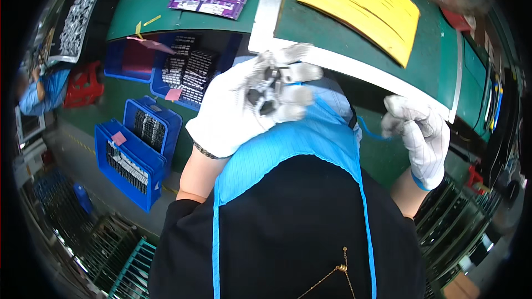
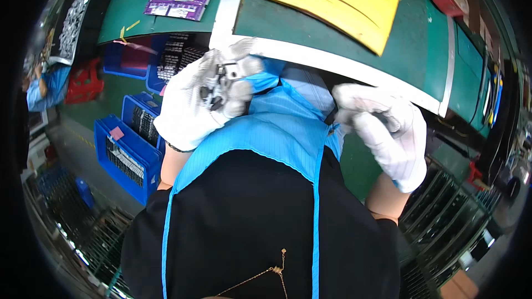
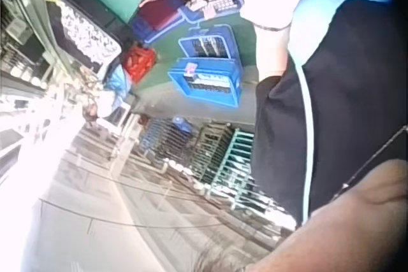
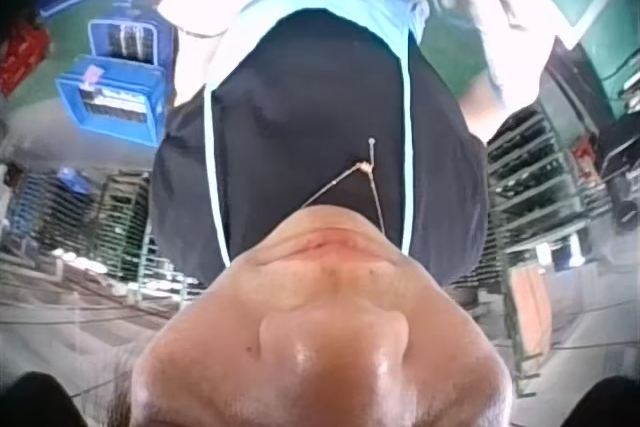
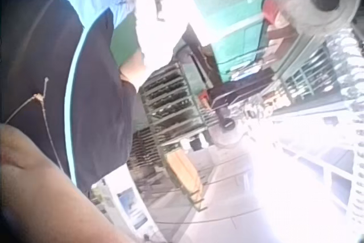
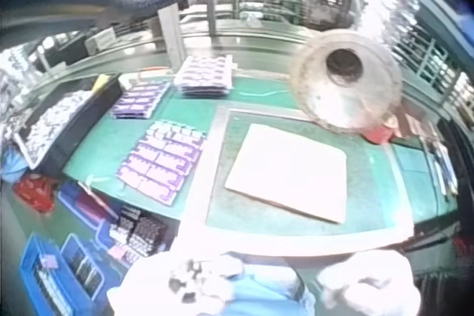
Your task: The person picks up electronic components from a blue bin and a black tray, placing them onto a purple circuit board. They then position and press white plastic connectors onto the board before moving it aside.
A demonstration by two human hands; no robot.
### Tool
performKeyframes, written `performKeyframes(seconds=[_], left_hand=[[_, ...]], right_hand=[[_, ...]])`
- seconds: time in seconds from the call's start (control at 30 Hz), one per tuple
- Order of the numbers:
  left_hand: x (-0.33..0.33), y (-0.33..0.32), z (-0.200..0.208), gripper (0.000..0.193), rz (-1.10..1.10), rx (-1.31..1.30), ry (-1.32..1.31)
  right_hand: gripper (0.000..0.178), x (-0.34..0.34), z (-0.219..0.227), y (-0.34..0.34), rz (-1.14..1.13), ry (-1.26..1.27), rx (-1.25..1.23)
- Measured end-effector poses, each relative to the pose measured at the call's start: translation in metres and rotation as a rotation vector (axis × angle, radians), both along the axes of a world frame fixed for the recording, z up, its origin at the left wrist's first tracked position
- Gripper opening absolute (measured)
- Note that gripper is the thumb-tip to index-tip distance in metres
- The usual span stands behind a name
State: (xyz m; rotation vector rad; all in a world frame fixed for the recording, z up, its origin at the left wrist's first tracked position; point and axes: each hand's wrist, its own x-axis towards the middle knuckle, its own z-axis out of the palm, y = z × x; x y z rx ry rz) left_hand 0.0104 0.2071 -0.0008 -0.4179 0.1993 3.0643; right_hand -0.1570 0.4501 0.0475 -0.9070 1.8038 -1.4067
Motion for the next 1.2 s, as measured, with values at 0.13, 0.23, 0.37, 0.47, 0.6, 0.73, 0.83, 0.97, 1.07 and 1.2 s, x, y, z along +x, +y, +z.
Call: performKeyframes(seconds=[0.13,0.23,0.37,0.47,0.6,0.73,0.83,0.97,1.07,1.2], left_hand=[[-0.021,-0.002,-0.002,0.053,0.051,0.157,0.120],[-0.028,-0.010,0.016,0.062,0.080,0.111,-0.058],[-0.036,-0.023,0.026,0.058,0.052,-0.034,-0.083],[-0.041,-0.032,0.016,0.050,0.022,0.071,0.073],[-0.038,-0.050,0.028,0.049,-0.008,-0.414,-0.065],[-0.027,-0.063,0.018,0.040,0.082,-0.703,-0.003],[-0.025,-0.074,0.031,0.032,0.099,-1.012,-0.221],[-0.020,-0.081,0.025,0.024,0.242,-1.017,-0.252],[-0.015,-0.085,0.022,0.019,0.323,-1.129,-0.249],[-0.014,-0.091,0.017,0.020,0.391,-1.194,-0.240]], right_hand=[[0.035,-0.013,0.014,-0.083,0.193,0.642,-0.109],[0.043,-0.019,0.018,-0.122,0.282,0.968,0.013],[0.047,-0.031,0.019,-0.146,0.478,1.135,0.126],[0.042,-0.043,0.025,-0.163,0.499,1.027,0.037],[0.029,-0.044,0.035,-0.172,0.403,0.706,0.069],[0.023,-0.038,0.039,-0.196,0.369,0.709,0.091],[0.025,-0.036,0.032,-0.212,0.525,0.769,0.019],[0.029,-0.018,0.032,-0.230,0.383,0.400,0.182],[0.033,-0.017,0.014,-0.236,0.205,0.100,0.034],[0.020,-0.020,0.008,-0.246,0.310,0.025,0.062]])
